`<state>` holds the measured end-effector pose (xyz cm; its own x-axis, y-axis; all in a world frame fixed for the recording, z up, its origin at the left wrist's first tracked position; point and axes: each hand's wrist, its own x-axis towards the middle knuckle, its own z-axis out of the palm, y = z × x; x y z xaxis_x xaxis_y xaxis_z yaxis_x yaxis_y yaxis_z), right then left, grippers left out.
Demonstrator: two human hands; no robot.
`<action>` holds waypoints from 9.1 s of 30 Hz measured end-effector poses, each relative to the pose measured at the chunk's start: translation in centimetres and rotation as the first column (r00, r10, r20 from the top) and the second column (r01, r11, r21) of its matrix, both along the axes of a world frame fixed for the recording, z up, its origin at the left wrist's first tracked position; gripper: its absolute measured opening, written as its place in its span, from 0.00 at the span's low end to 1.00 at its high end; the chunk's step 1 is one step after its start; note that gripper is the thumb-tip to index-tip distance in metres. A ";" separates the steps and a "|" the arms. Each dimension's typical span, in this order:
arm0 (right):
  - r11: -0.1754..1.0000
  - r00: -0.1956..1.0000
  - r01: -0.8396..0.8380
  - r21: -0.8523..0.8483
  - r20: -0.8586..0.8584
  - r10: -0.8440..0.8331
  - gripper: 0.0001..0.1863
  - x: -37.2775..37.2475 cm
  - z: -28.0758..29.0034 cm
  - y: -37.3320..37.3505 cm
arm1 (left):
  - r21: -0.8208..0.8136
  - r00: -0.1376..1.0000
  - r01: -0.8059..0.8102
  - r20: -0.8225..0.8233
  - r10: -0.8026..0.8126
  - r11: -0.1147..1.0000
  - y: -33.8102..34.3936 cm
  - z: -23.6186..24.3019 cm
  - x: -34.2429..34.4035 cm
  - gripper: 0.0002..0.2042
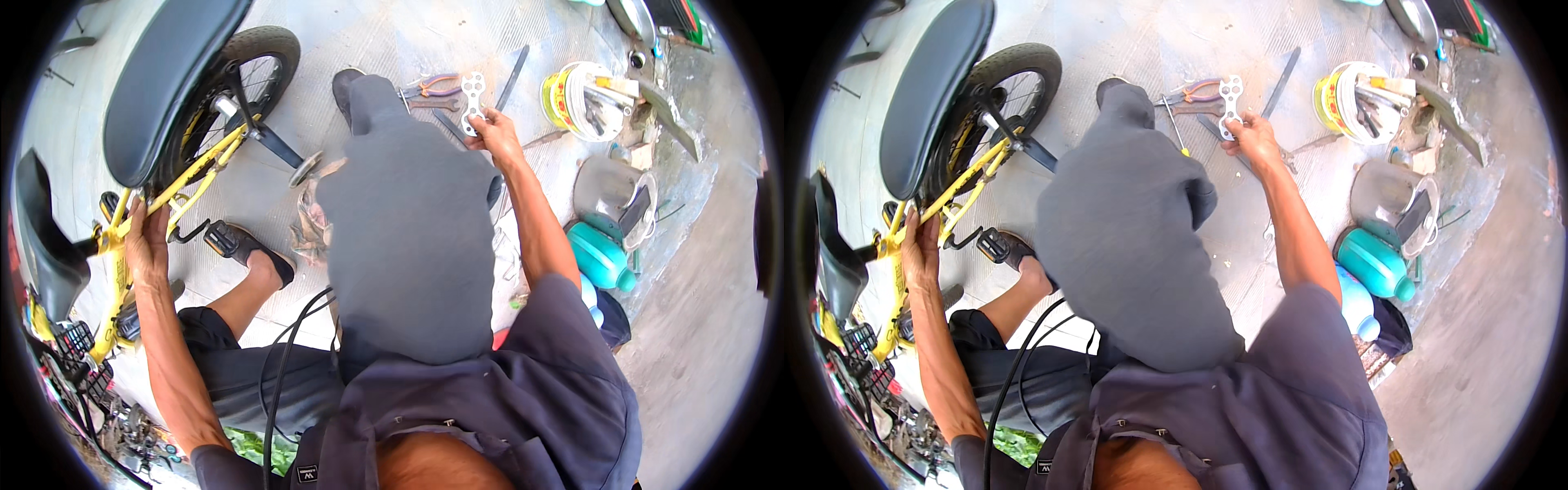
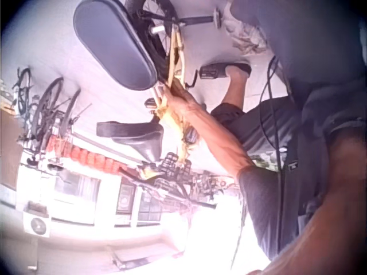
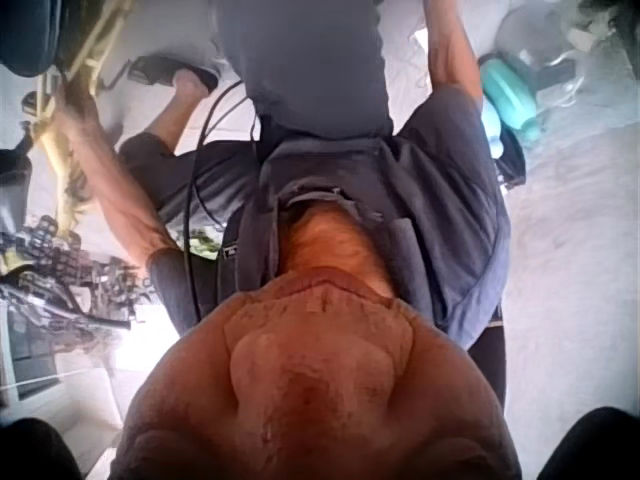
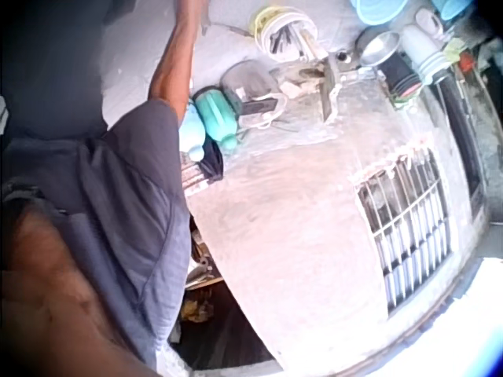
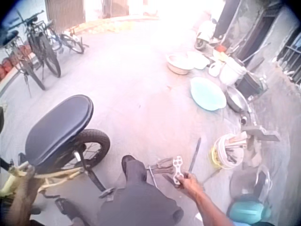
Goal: The person is repairing a yellow bicycle, focusing on the seat area. They wipe the frame with a cloth, then use a screwdriver and pliers to adjust and tighten components under the seat.
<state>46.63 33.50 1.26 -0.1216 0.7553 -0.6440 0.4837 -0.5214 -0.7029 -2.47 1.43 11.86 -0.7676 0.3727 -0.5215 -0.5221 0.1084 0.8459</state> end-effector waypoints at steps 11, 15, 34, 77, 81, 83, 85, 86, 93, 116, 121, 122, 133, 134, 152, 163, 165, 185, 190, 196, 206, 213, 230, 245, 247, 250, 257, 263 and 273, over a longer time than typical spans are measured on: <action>0.762 0.864 -0.462 0.454 0.035 0.502 0.14 -10.9 28.5 -3.2 | 0.070 0.980 0.193 0.024 -0.195 0.979 0.7 1.2 1.7 0.20; 0.693 0.770 -0.582 0.427 0.013 0.638 0.13 -16.4 32.4 -7.9 | 0.118 0.985 0.156 0.050 -0.162 0.981 0.7 1.2 1.7 0.19; 0.848 0.706 -0.519 -0.112 -0.616 0.350 0.18 -34.4 17.7 -18.9 | 0.218 0.991 0.048 0.110 -0.074 0.975 0.8 1.6 2.1 0.19; 0.464 0.534 -0.817 0.341 0.144 0.833 0.26 -38.4 20.0 -19.7 | 0.165 0.998 0.052 0.023 -0.057 0.985 0.7 1.4 2.3 0.15; 0.476 0.554 -0.789 0.388 0.115 0.825 0.27 -38.6 20.4 -19.8 | 0.140 0.999 0.033 0.010 -0.035 0.990 0.8 1.4 2.3 0.15; 0.470 0.550 -0.791 0.392 0.118 0.827 0.27 -38.6 20.4 -19.9 | 0.126 0.999 0.034 0.000 -0.035 0.991 0.9 1.5 2.4 0.15; 0.458 0.539 -0.796 0.395 0.121 0.833 0.27 -38.6 20.4 -20.1 | 0.132 0.999 0.034 -0.012 -0.033 0.991 0.9 1.5 2.4 0.15; 0.449 0.531 -0.801 0.397 0.122 0.838 0.27 -38.7 20.4 -20.2 | 0.135 0.999 0.034 -0.018 -0.032 0.990 0.8 1.4 2.4 0.15; 0.452 0.524 -0.808 0.378 0.112 0.844 0.26 -39.6 21.0 -21.3 | 0.107 0.999 0.043 -0.022 -0.040 0.993 0.7 1.4 2.3 0.15; -0.137 0.411 -0.710 0.691 0.565 0.716 0.16 -39.5 17.6 -24.4 | 0.329 0.927 -0.161 0.374 0.028 0.931 0.1 -2.1 1.4 0.11; -0.226 0.415 -0.680 0.698 0.620 0.666 0.07 -39.4 17.4 -24.5 | 0.160 0.980 0.088 0.163 -0.114 0.983 -1.3 -4.0 0.3 0.27; -0.182 0.444 -0.685 0.706 0.601 0.664 0.07 -39.2 17.2 -24.1 | 0.136 0.962 -0.010 0.272 -0.028 0.991 0.1 -1.4 1.5 0.27; -0.176 0.467 -0.638 0.750 0.558 0.686 0.06 -39.7 18.8 -25.1 | -0.004 0.893 0.364 -0.280 -0.351 0.931 -0.9 -1.3 1.7 0.16; -0.206 0.464 -0.629 0.749 0.575 0.674 0.07 -39.8 18.4 -25.0 | -0.148 0.815 0.367 -0.426 -0.394 0.919 -0.3 -0.8 2.1 0.13; -0.253 0.503 -0.602 0.757 0.606 0.616 0.16 -38.3 18.6 -24.2 | -0.802 -0.211 -0.019 -0.581 -0.786 0.597 0.0 2.6 2.6 0.10; -0.234 0.445 -0.640 0.732 0.601 0.664 0.10 -39.4 17.6 -24.2 | -0.904 0.069 0.211 -0.366 -0.928 0.372 -0.2 0.9 1.7 0.12; -0.213 0.443 -0.633 0.744 0.574 0.689 0.08 -39.8 17.5 -24.5 | -0.780 0.237 0.336 -0.473 -0.849 0.528 -1.0 -1.6 0.9 0.10; -0.191 0.440 -0.602 0.776 0.521 0.732 0.11 -39.2 17.2 -23.5 | -0.714 0.332 0.374 -0.492 -0.805 0.591 -0.5 -1.5 0.7 0.13; -0.157 0.414 -0.597 0.787 0.470 0.780 0.14 -38.3 17.4 -23.2 | -0.403 0.604 0.487 -0.485 -0.633 0.774 -1.5 -3.0 0.4 0.17; -0.173 0.416 -0.585 0.792 0.477 0.774 0.19 -37.9 17.0 -23.0 | 0.101 0.986 0.046 0.156 -0.062 0.994 0.7 0.9 2.1 0.19; -0.147 0.425 -0.605 0.783 0.473 0.772 0.25 -37.8 17.1 -23.5 | -0.009 0.986 0.150 -0.070 -0.150 0.989 -0.2 0.0 1.6 0.16; -0.137 0.399 -0.645 0.751 0.485 0.778 0.27 -37.3 16.4 -23.8 | 0.129 0.989 -0.006 0.148 -0.013 0.992 0.2 0.3 1.7 0.12; -0.135 0.396 -0.648 0.749 0.483 0.781 0.07 -39.4 16.9 -23.9 | 0.350 0.935 -0.083 0.351 -0.048 0.933 -0.6 -2.6 0.9 0.18; -0.134 0.406 -0.604 0.786 0.447 0.797 0.15 -38.7 17.4 -23.4 | 0.445 0.997 0.057 -0.069 -0.029 0.894 0.4 -0.6 2.7 0.11; -0.118 0.371 -0.642 0.758 0.441 0.817 0.12 -39.6 17.8 -23.7 | 0.624 0.949 0.158 -0.311 0.058 0.766 1.1 -1.9 3.4 0.09; -0.113 0.310 -0.734 0.670 0.479 0.821 0.09 -40.4 18.3 -23.6 | -0.016 0.917 0.283 -0.289 -0.276 0.959 -0.3 -0.8 2.0 0.06; -0.043 0.363 -0.736 0.676 0.447 0.818 0.09 -40.5 18.1 -23.9 | -0.235 0.915 0.311 -0.190 -0.357 0.921 -1.1 -1.3 1.1 0.09; -0.113 0.328 -0.741 0.661 0.504 0.799 0.08 -40.9 17.9 -24.3 | -0.100 0.960 0.245 -0.114 -0.256 0.964 -1.1 -1.2 1.3 0.10; -0.118 0.364 -0.691 0.714 0.483 0.796 0.06 -41.2 17.6 -24.0 | 0.065 0.964 0.230 -0.149 -0.219 0.971 -1.4 -3.4 1.1 0.12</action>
